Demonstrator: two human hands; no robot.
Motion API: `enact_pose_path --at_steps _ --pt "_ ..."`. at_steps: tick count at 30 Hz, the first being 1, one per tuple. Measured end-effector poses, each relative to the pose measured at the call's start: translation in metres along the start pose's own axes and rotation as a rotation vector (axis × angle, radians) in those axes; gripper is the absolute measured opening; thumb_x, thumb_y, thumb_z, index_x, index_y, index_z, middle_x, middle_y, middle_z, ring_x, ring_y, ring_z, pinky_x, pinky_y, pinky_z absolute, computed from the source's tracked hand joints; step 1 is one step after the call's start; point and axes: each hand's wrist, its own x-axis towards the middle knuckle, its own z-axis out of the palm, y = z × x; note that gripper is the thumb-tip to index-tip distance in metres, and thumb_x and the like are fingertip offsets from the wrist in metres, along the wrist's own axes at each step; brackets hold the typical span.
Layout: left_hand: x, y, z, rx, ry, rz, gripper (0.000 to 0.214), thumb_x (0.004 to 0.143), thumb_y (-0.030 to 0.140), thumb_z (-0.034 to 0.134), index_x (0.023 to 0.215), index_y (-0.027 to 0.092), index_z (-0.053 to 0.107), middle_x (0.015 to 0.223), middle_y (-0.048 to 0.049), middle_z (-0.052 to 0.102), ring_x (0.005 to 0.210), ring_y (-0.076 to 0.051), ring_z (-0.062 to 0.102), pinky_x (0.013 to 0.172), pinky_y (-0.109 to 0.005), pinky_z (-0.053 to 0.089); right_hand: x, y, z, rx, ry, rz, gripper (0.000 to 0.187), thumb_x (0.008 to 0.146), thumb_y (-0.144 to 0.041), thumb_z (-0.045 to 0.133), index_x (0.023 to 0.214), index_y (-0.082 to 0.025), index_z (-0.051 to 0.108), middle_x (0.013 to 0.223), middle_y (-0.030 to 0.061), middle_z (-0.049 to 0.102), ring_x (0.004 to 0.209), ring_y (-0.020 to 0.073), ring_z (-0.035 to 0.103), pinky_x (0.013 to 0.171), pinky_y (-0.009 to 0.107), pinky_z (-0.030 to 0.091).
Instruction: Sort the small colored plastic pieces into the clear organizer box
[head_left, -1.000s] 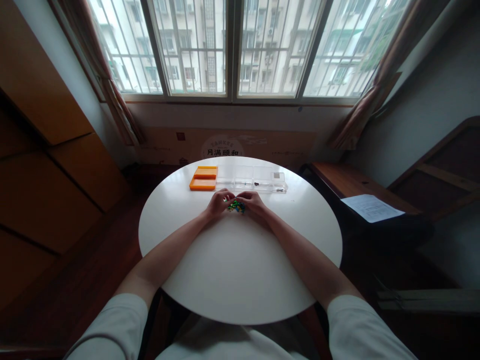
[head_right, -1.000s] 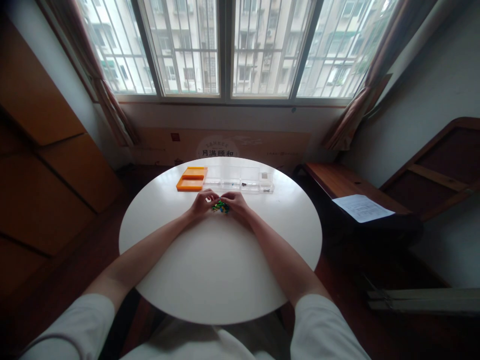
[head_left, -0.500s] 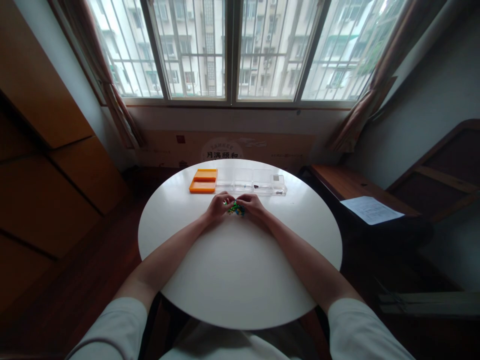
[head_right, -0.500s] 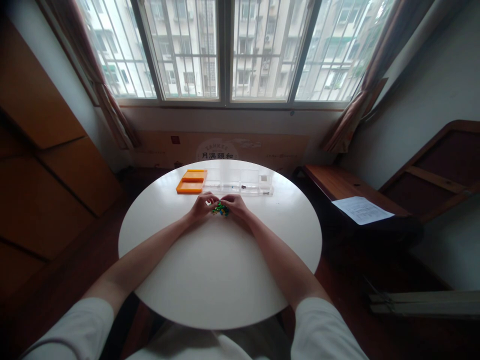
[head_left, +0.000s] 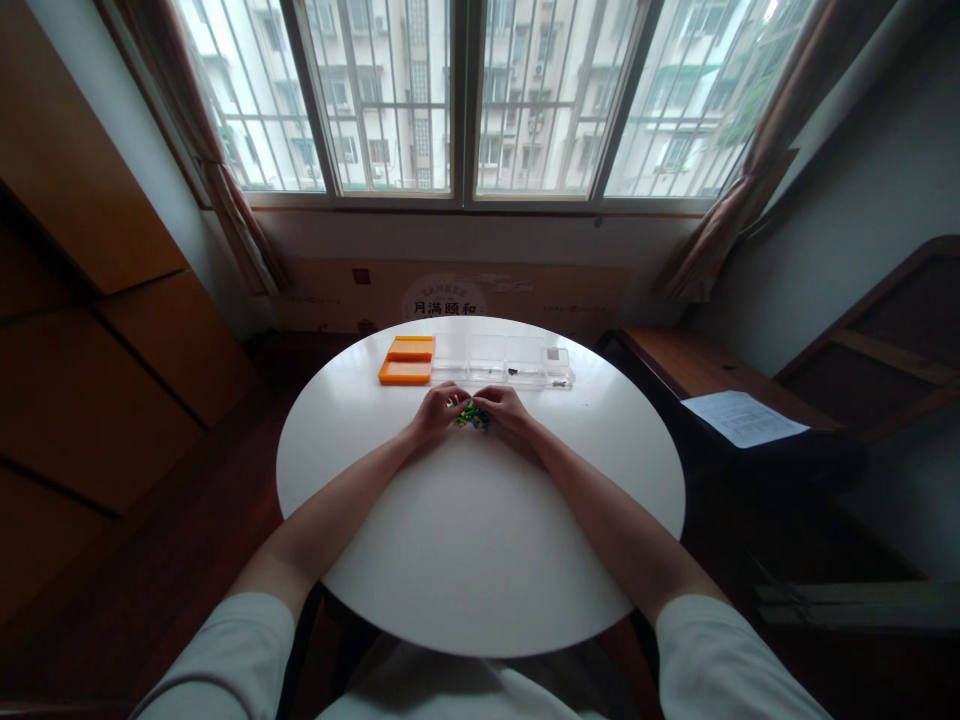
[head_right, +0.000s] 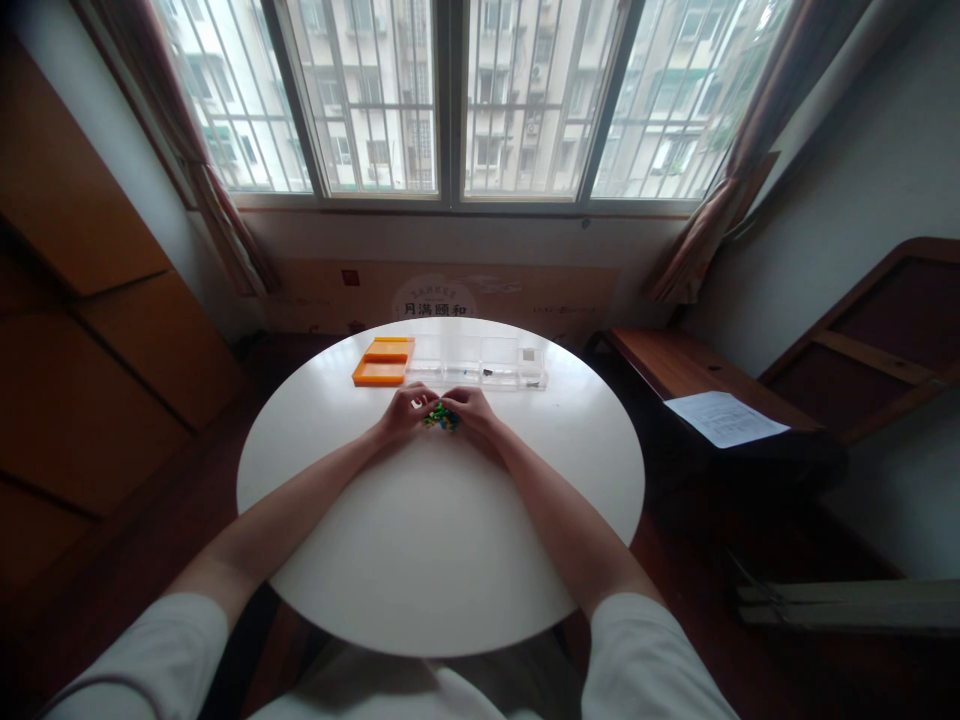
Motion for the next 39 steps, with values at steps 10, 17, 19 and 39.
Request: enact_pose_path --at_steps 10,17,19,39 --pt "-0.0003 -0.0002 0.0003 0.004 0.012 0.006 0.015 0.079 0.03 0.06 0.08 0.016 0.068 0.071 -0.0009 0.058 0.06 -0.009 0.055 0.059 -0.022 0.046 -0.0013 -0.0036 -0.0006 -0.017 0.003 -0.007 0.036 0.061 -0.047 0.07 0.073 -0.013 0.069 0.069 0.0055 0.067 0.062 0.0163 0.06 0.061 0.029 0.047" --pt "-0.0007 -0.0007 0.0011 0.002 0.01 0.013 0.012 0.079 0.025 0.059 0.081 0.016 0.068 0.072 -0.0006 0.058 0.06 -0.008 0.055 0.058 -0.021 0.045 -0.0006 -0.0015 -0.0004 -0.018 -0.006 -0.017 0.033 0.063 -0.044 0.07 0.074 -0.013 0.068 0.069 0.0053 0.067 0.062 0.0155 0.059 0.06 0.028 0.047" --pt "-0.0006 -0.0012 0.0011 0.006 0.012 0.013 0.013 0.079 0.025 0.059 0.081 0.016 0.068 0.072 -0.0007 0.058 0.06 -0.008 0.055 0.058 -0.021 0.045 -0.0008 -0.0019 -0.0006 -0.02 -0.008 -0.018 0.033 0.064 -0.043 0.069 0.074 -0.013 0.068 0.07 0.0056 0.067 0.062 0.0156 0.059 0.06 0.028 0.047" --pt "0.0004 -0.003 0.002 0.006 0.001 0.009 0.018 0.08 0.032 0.06 0.082 0.017 0.069 0.071 -0.0009 0.058 0.06 -0.009 0.055 0.059 -0.022 0.044 -0.0021 -0.0064 -0.0008 -0.008 -0.005 -0.005 0.038 0.061 -0.047 0.07 0.074 -0.012 0.068 0.07 0.0062 0.067 0.062 0.0158 0.059 0.061 0.028 0.046"
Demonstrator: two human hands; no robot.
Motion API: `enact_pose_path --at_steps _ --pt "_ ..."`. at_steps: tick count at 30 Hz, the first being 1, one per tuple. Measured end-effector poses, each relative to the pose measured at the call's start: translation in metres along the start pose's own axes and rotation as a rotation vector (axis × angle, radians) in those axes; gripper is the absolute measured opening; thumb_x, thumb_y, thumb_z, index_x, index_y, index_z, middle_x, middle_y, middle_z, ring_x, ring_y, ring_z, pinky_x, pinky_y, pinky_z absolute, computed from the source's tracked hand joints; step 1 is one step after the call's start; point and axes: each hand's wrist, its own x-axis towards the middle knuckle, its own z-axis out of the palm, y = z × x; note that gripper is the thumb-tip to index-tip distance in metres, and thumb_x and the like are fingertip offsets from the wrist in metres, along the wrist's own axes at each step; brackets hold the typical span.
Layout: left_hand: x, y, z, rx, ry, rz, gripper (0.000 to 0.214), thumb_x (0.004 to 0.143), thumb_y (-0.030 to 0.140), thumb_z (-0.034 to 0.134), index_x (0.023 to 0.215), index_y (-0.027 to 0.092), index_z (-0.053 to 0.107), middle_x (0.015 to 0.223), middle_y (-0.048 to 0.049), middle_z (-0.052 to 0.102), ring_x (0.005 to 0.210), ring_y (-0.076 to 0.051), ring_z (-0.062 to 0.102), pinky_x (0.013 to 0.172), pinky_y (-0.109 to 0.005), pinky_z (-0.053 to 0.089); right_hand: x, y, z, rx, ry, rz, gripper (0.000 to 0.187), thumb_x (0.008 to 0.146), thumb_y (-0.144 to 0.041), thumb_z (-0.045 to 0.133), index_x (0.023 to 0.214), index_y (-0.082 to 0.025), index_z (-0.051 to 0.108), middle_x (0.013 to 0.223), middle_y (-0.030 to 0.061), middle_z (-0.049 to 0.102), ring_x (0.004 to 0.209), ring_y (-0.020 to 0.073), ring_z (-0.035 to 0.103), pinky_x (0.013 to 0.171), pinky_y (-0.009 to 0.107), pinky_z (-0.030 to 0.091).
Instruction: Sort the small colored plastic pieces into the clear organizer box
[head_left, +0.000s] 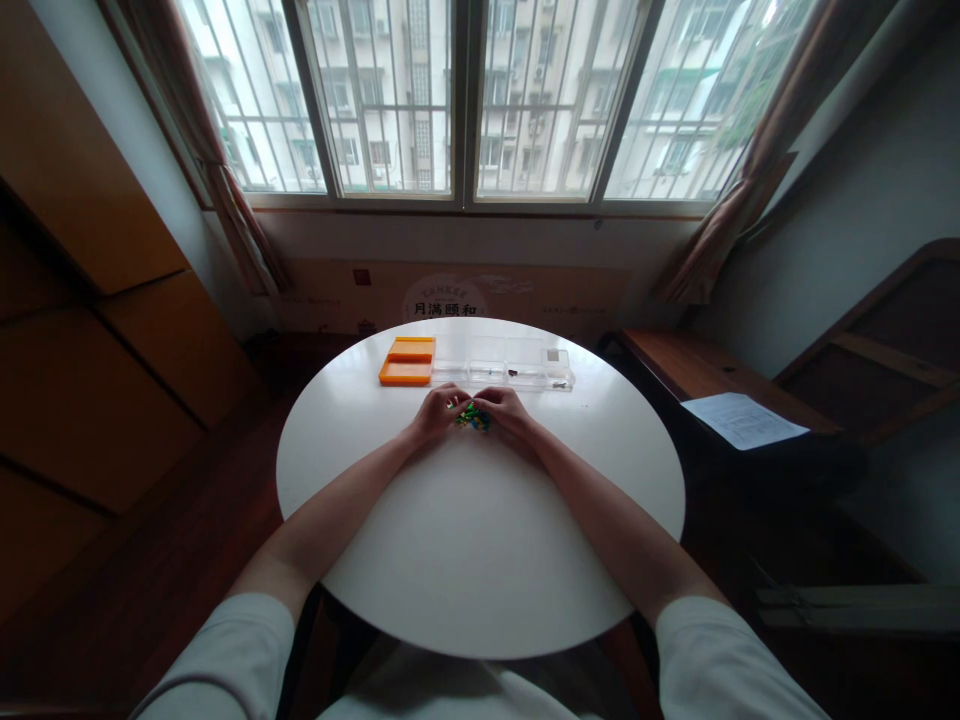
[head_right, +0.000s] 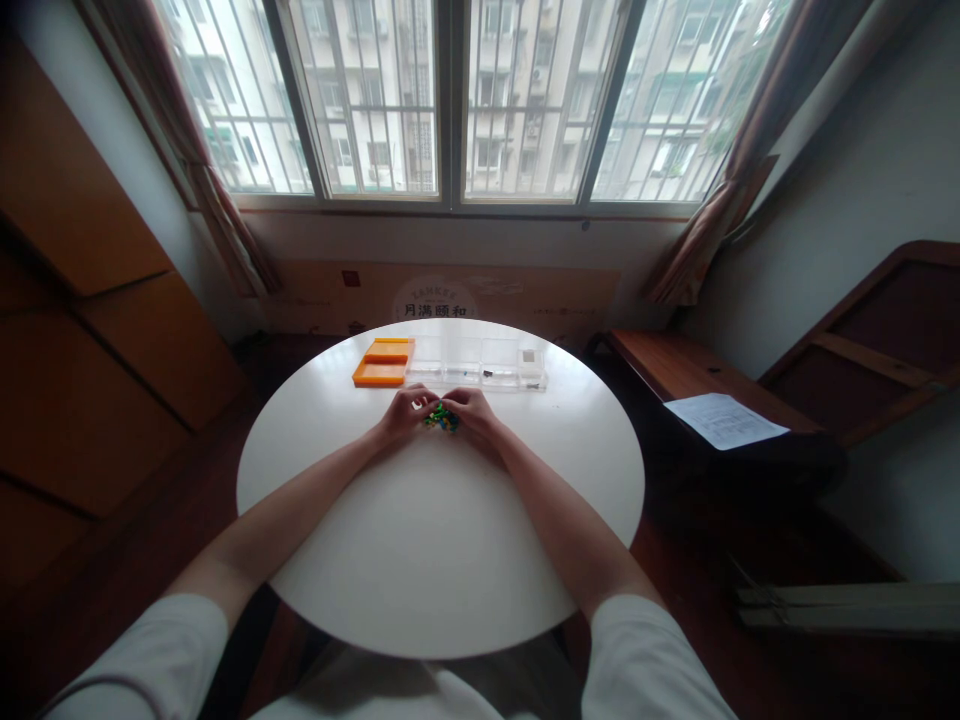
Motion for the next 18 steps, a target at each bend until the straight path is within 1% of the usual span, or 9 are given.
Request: enact_pose_path --at_steps 7,13,18 --pt "-0.0005 0.0005 -0.0009 -0.011 -0.007 -0.003 0.017 0.08 0.03 0.06 0.083 0.016 0.069 0.074 -0.0017 0.059 0.061 -0.009 0.055 0.06 -0.022 0.045 0.0011 0.0028 0.0004 0.007 0.006 0.006 0.037 0.061 -0.046 0.07 0.073 -0.012 0.067 0.07 0.0062 0.067 0.062 0.0157 0.058 0.061 0.028 0.046" --pt "-0.0006 0.0004 -0.0011 -0.005 -0.008 0.004 0.015 0.08 0.026 0.059 0.083 0.016 0.069 0.073 -0.0013 0.058 0.062 -0.009 0.055 0.06 -0.021 0.045 0.0022 0.0053 -0.0001 -0.041 0.006 -0.017 0.036 0.063 -0.047 0.069 0.073 -0.012 0.068 0.069 0.0064 0.067 0.063 0.016 0.058 0.061 0.028 0.046" --pt "-0.001 0.0006 -0.0008 -0.003 -0.009 -0.007 0.015 0.08 0.027 0.059 0.083 0.016 0.069 0.073 -0.0013 0.058 0.062 -0.009 0.055 0.061 -0.022 0.046 0.0024 0.0048 -0.0004 -0.056 0.004 -0.015 0.037 0.063 -0.047 0.069 0.074 -0.012 0.068 0.07 0.0066 0.067 0.064 0.0163 0.059 0.061 0.028 0.046"
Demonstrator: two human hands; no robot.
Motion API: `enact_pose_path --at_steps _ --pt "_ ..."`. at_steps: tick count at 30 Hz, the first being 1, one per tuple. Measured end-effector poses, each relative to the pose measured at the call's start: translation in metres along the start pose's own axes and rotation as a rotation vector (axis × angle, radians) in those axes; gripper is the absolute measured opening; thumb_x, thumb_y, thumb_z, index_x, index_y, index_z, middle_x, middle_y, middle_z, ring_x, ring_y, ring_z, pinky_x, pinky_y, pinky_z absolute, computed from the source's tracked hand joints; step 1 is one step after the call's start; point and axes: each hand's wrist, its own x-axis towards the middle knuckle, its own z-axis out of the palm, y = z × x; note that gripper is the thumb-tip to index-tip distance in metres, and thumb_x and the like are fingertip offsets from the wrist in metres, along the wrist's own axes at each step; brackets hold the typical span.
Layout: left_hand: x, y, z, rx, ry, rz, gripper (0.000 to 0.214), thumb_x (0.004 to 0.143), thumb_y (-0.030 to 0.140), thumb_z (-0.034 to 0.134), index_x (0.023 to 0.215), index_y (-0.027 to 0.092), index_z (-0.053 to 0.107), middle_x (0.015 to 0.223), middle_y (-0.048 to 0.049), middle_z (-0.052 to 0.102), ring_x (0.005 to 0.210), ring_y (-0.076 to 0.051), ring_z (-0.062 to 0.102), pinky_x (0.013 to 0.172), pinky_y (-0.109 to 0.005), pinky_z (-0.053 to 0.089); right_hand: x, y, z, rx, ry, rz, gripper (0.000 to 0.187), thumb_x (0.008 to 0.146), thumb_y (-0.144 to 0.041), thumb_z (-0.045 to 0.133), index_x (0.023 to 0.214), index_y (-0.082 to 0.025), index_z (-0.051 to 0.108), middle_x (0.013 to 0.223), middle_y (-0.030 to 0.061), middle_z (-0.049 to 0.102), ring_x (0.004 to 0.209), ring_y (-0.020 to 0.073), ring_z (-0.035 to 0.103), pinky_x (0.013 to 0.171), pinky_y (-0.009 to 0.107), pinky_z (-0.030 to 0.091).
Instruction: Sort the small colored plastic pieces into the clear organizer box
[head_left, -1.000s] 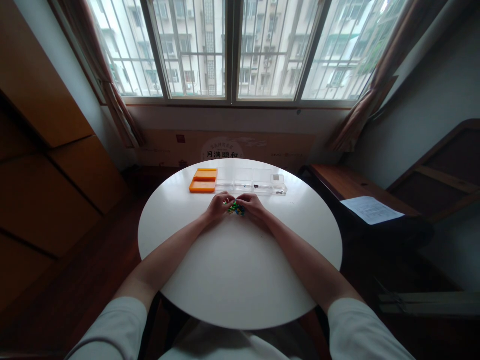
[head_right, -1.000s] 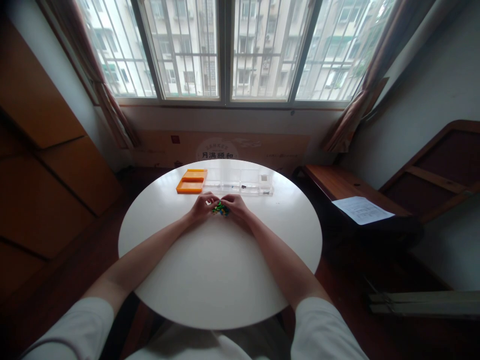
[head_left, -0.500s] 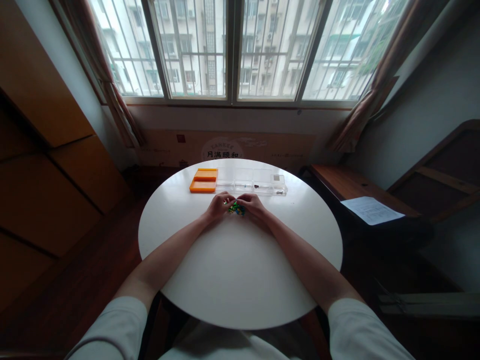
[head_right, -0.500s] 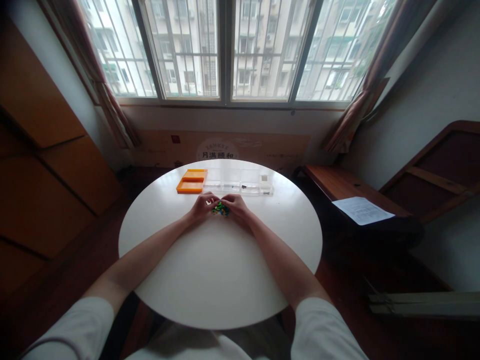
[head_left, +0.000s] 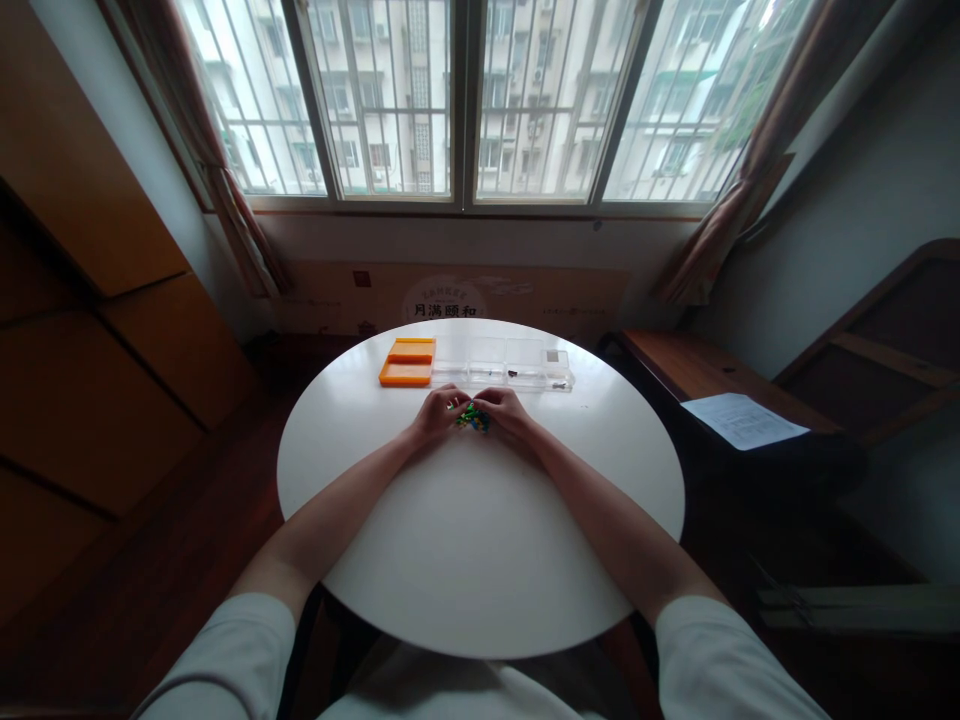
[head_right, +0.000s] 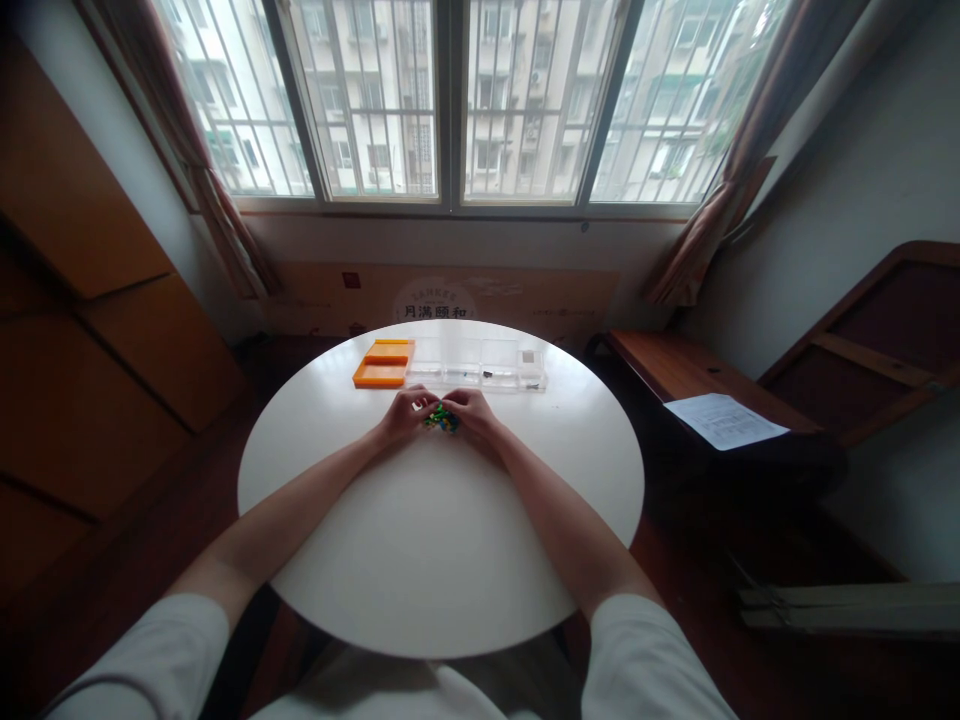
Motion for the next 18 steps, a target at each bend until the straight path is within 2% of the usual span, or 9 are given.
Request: enact_pose_path --at_steps 18 --pt "0.0 -0.0014 0.0004 0.002 0.0 -0.022 0.014 0.078 0.028 0.061 0.076 0.015 0.066 0.071 -0.0006 0.057 0.061 -0.009 0.055 0.061 -0.022 0.046 -0.0008 -0.0033 0.0003 0.008 -0.011 0.007 0.037 0.063 -0.046 0.068 0.075 -0.012 0.068 0.071 0.0063 0.067 0.063 0.0158 0.059 0.062 0.028 0.046"
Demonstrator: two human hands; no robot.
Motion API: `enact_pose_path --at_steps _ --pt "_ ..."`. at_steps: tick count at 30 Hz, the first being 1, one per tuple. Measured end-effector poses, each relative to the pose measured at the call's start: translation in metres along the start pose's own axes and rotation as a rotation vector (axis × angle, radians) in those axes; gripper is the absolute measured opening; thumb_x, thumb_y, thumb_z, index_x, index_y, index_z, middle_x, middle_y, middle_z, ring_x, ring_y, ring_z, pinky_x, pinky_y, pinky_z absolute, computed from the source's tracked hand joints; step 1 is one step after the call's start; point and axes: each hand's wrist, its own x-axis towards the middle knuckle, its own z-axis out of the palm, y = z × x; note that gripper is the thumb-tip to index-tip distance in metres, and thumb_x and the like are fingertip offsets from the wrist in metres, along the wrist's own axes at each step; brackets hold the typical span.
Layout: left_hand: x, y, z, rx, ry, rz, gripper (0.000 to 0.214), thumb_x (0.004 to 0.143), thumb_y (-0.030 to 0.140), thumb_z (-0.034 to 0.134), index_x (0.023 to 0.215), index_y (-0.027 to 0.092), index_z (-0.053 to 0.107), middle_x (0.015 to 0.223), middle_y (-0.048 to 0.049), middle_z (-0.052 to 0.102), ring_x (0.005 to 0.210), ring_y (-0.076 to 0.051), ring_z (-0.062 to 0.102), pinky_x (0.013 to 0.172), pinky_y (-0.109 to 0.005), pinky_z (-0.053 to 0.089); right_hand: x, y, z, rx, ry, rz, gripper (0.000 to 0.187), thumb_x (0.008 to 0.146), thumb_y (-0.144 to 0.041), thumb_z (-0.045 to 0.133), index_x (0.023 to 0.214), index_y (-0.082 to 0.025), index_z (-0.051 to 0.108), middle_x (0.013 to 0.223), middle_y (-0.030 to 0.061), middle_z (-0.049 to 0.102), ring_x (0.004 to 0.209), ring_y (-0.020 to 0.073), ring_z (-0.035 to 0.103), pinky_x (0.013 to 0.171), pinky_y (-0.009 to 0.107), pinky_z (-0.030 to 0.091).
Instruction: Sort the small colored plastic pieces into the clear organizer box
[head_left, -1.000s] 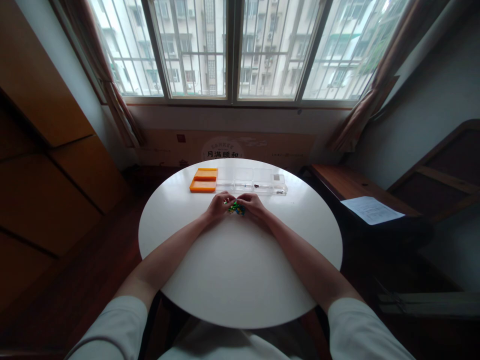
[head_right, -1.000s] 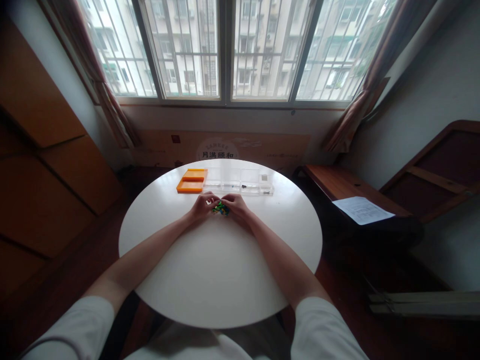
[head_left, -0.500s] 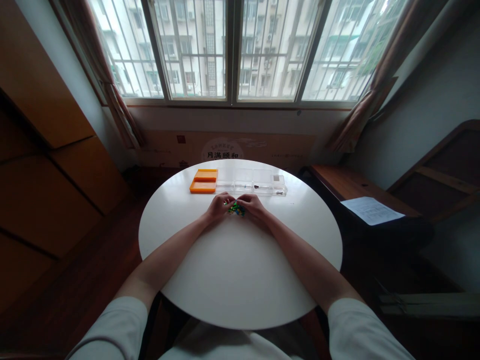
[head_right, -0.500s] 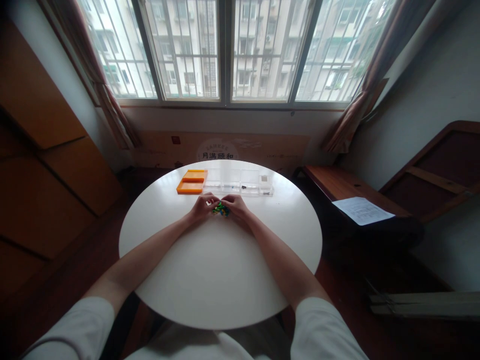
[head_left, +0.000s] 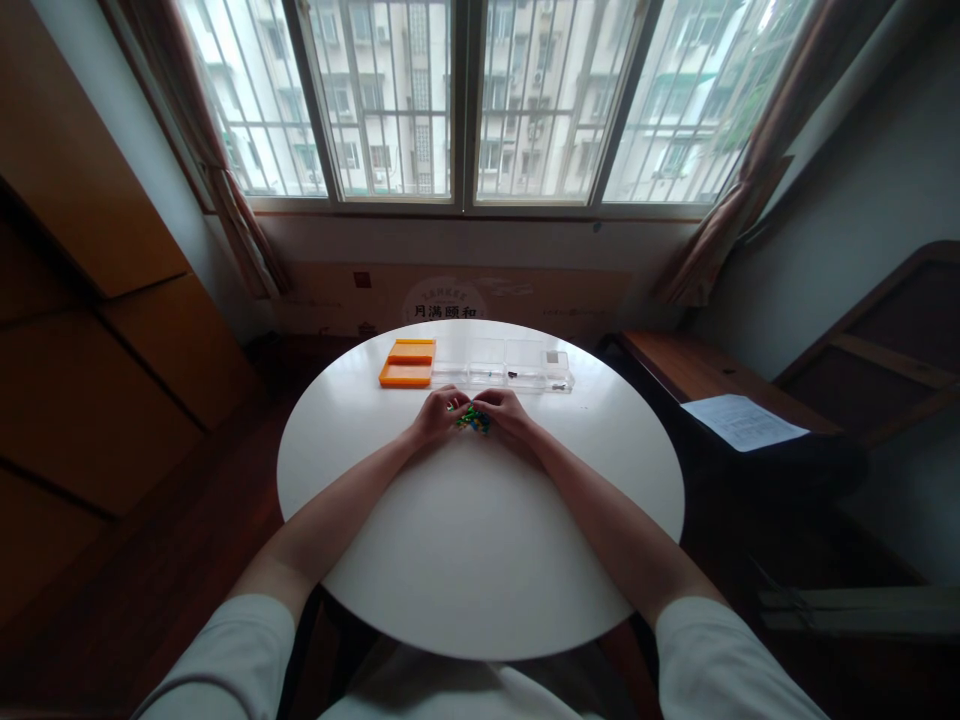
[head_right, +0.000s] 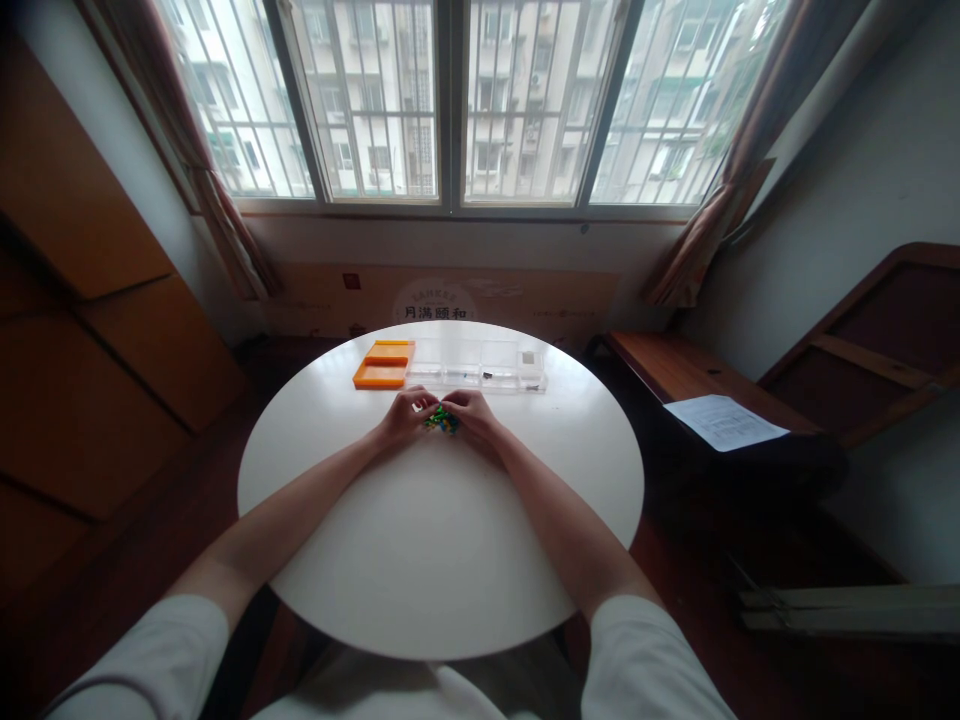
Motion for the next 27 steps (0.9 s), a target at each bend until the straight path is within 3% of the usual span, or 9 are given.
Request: enact_pose_path --at_steps 27 --pt "-0.0002 0.0031 -0.0005 0.004 -0.005 -0.008 0.012 0.077 0.025 0.06 0.073 0.015 0.064 0.07 -0.0005 0.057 0.062 -0.01 0.055 0.06 -0.023 0.046 -0.0001 0.0019 0.0001 0.015 -0.002 -0.008 0.036 0.063 -0.046 0.069 0.074 -0.012 0.069 0.07 0.0062 0.067 0.063 0.0159 0.059 0.061 0.028 0.047"
